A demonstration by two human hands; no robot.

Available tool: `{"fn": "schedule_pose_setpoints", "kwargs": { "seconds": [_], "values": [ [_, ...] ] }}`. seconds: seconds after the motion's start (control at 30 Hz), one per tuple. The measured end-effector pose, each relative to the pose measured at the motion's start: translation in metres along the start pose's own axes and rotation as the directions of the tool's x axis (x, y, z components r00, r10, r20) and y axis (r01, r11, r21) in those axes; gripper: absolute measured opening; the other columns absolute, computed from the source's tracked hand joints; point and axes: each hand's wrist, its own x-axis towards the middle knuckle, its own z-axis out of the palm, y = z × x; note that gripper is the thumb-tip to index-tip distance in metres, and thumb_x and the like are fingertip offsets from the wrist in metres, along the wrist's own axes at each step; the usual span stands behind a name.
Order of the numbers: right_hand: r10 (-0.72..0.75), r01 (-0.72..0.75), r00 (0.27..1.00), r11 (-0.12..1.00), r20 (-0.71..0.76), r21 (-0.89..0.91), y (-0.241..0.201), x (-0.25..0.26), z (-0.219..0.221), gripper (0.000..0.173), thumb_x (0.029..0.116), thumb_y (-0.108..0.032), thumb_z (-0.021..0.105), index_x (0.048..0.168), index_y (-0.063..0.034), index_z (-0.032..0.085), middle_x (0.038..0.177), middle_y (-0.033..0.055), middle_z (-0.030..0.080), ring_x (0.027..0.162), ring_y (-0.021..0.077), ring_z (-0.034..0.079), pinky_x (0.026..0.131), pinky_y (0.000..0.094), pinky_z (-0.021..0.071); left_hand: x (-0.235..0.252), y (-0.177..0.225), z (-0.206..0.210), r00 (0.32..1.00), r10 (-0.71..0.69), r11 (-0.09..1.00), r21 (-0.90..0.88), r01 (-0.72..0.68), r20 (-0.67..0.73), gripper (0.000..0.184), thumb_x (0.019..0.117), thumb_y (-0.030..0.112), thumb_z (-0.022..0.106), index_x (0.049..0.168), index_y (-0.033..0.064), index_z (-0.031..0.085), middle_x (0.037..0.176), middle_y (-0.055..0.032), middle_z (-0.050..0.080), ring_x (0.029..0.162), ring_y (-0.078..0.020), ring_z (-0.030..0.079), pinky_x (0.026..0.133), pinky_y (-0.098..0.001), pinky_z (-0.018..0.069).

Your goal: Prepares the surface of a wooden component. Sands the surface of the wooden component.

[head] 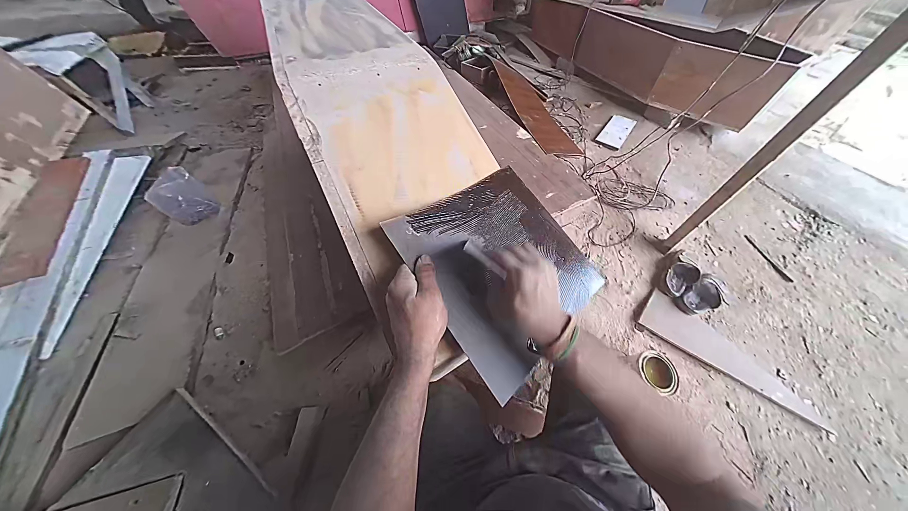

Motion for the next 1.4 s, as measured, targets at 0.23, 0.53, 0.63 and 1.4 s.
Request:
{"fn": "schedule_pose_setpoints", "kwargs": {
  "seconds": [0.23, 0.53, 0.63, 1.4],
  "values": [
    [0.050, -0.041, 0.998, 0.985, -0.045, 0.165, 0.020, -0.052, -0.052, 0.024, 0.0977, -0.019, 0.059, 0.106, -0.0081, 0.078, 0.098, 0.0070, 0.077, 0.094, 0.0214, 0.073, 0.081, 0.0420, 0.0610, 0.003, 0.001, 0.000, 1.000, -0.013, 1.000, -0.002, 0.013, -0.010, 0.038, 0.1082, 0.030, 0.048, 0.086, 0.0034, 0.062, 0.074, -0.0046, 0.057, 0.074, -0.0146, 0.059, 0.072, -0.0391, 0.0480],
    [0.069, -0.073, 0.995, 0.996, -0.074, -0.046, 0.020, -0.057, -0.020, 0.026, 0.0945, -0.015, 0.054, 0.101, -0.0054, 0.077, 0.089, 0.0123, 0.074, 0.084, 0.0312, 0.072, 0.070, 0.0464, 0.0586, 0.003, 0.005, 0.004, 0.998, -0.059, 0.998, 0.021, 0.059, -0.020, 0.037, 0.1085, 0.031, 0.047, 0.088, 0.0039, 0.063, 0.078, -0.0055, 0.059, 0.078, -0.0151, 0.061, 0.075, -0.0393, 0.0492],
    [-0.045, 0.043, 0.994, 0.999, -0.097, -0.016, -0.026, -0.096, -0.011, 0.034, 0.0839, -0.028, 0.067, 0.107, -0.0037, 0.075, 0.095, 0.0106, 0.075, 0.084, 0.0280, 0.072, 0.068, 0.0406, 0.0594, 0.006, 0.005, 0.002, 0.997, -0.077, 0.996, 0.051, 0.077, -0.002, 0.038, 0.1086, 0.032, 0.047, 0.091, 0.0032, 0.064, 0.082, -0.0083, 0.062, 0.082, -0.0180, 0.063, 0.078, -0.0424, 0.0500],
    [-0.061, 0.072, 0.995, 0.989, -0.083, 0.131, -0.029, -0.120, -0.037, 0.025, 0.0920, -0.016, 0.057, 0.103, -0.0036, 0.077, 0.091, 0.0083, 0.074, 0.082, 0.0193, 0.071, 0.069, 0.0319, 0.0588, 0.010, -0.003, 0.005, 0.993, -0.119, 0.992, -0.047, 0.119, 0.003, 0.036, 0.1069, 0.033, 0.052, 0.082, 0.0073, 0.057, 0.073, -0.0059, 0.054, 0.071, -0.0179, 0.057, 0.068, -0.0413, 0.0467]
  ]
}}
